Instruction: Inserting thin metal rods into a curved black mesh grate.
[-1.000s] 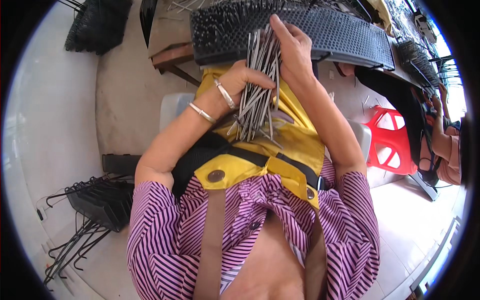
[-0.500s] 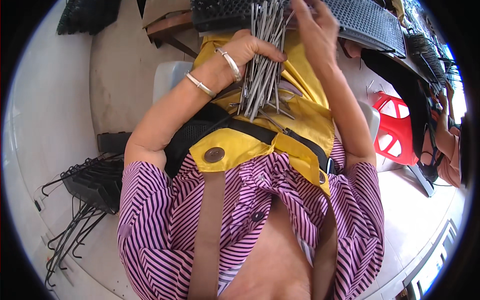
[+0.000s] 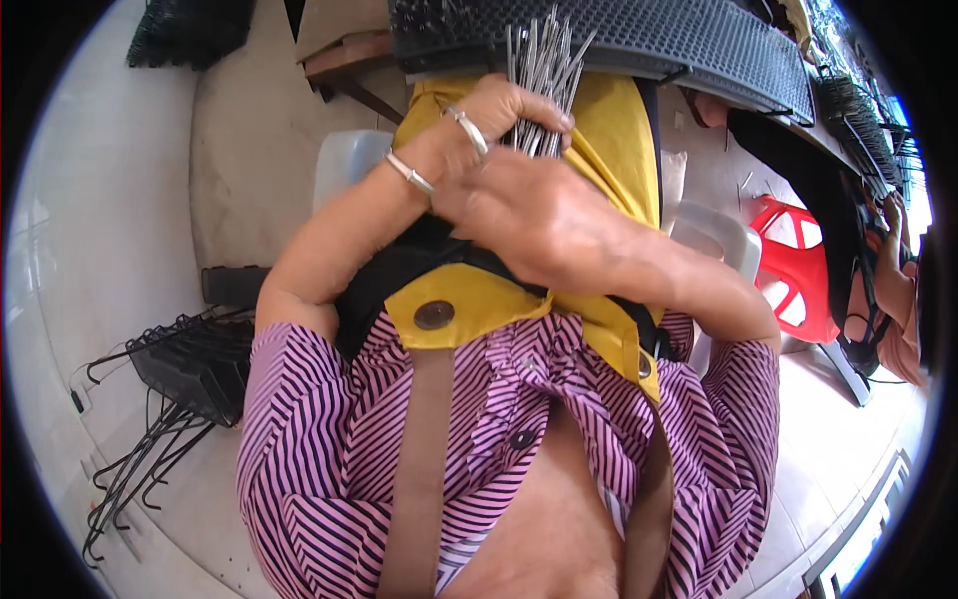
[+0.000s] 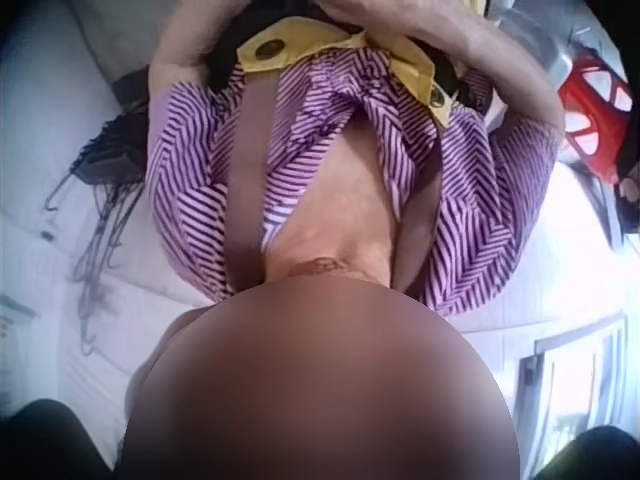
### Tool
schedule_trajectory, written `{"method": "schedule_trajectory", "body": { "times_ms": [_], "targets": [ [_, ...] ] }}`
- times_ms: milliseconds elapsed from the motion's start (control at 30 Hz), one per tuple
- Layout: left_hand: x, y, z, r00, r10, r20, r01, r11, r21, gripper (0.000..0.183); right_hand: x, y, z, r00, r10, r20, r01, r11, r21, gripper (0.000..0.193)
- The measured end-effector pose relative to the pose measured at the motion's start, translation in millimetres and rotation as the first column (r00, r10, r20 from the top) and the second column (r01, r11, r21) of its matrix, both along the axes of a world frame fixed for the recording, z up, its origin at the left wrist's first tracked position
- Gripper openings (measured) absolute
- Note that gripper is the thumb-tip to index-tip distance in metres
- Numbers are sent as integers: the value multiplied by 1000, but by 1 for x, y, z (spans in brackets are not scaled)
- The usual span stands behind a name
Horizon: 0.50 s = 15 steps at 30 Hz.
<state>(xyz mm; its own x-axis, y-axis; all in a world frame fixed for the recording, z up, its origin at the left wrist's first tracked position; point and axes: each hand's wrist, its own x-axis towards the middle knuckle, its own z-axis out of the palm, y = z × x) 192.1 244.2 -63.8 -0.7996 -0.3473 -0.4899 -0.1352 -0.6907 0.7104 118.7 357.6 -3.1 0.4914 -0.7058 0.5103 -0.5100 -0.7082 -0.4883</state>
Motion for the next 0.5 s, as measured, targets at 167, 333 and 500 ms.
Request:
{"method": "schedule_trajectory", "body": {
  "times_ms": [167,333,500],
  "targets": [
    [3,8,-2,993,96,-70,-87,990,115,13,-7,2,4,996,68,56,-70,996,46,20],
    [11,13,5,980,56,-189,-34,992,119,17,-47,-4,57,790,-539,293,529,840,120,15],
    [10,14,-6,972,11,-233,34,981,189,37,-104,-81,6,564,-524,639,568,807,161,13]
  ]
}}
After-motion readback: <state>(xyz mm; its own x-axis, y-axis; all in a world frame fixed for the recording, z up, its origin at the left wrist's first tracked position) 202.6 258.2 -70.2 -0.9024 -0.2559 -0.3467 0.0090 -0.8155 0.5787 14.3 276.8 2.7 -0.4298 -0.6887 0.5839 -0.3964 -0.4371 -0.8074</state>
